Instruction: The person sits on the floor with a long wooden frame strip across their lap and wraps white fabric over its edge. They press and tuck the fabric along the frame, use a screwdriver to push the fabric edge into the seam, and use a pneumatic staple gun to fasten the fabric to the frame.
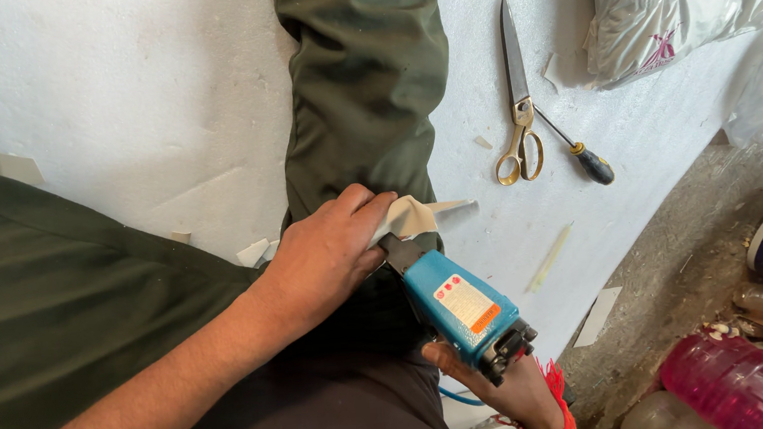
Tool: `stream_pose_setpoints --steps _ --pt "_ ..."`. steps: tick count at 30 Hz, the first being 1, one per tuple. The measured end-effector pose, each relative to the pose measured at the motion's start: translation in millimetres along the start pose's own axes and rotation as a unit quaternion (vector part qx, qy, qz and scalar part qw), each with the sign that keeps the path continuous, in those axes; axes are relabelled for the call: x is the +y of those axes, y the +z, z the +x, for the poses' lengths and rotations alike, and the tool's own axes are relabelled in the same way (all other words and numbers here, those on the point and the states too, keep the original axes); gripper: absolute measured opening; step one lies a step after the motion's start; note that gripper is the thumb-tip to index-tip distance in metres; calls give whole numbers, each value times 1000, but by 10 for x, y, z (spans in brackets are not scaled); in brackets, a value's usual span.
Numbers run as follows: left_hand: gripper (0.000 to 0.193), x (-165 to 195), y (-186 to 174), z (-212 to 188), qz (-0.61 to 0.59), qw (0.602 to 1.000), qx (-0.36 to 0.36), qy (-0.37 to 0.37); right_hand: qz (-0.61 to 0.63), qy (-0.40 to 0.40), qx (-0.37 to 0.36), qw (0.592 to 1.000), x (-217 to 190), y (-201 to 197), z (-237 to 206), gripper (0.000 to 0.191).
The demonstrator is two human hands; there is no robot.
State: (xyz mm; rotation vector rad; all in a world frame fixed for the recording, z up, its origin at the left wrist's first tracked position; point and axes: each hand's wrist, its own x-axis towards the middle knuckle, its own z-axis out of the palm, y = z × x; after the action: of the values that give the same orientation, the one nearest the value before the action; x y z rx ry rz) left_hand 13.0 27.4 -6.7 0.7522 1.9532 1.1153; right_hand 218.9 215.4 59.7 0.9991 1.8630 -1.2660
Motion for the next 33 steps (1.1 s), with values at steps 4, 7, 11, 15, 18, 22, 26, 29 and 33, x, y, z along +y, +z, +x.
stream_pose_setpoints --steps 4,7,11,15,18,22,26,29,33 --pt "59 -2 15 -7 -4 1000 19 9 -21 31 5 999 -53 45 -9 25" --pt "55 2 24 -28 -14 999 26 18 11 -20 43 999 -2 -13 -81 25" --pt "50 10 -11 -53 -29 998 45 29 -16 -52 143 988 172 -179 -138 21" --pt "51 107 -62 -119 -11 998 52 45 -74 -174 280 941 295 -156 242 32" --pt "53 246 -63 -272 17 995 79 59 -133 -156 339 918 327 -113 673 60" --pt "54 329 -19 -312 66 995 63 48 -242 -224 341 880 369 -145 733 80" --pt "58 314 41 -154 39 997 31 58 -58 -156 332 929 263 -176 314 27" --pt "62 331 71 -96 -2 999 3 50 216 -151 88 961 8 -48 268 25" --pt "67 340 62 -51 -7 999 -22 33 298 -154 47 941 -358 188 561 28"
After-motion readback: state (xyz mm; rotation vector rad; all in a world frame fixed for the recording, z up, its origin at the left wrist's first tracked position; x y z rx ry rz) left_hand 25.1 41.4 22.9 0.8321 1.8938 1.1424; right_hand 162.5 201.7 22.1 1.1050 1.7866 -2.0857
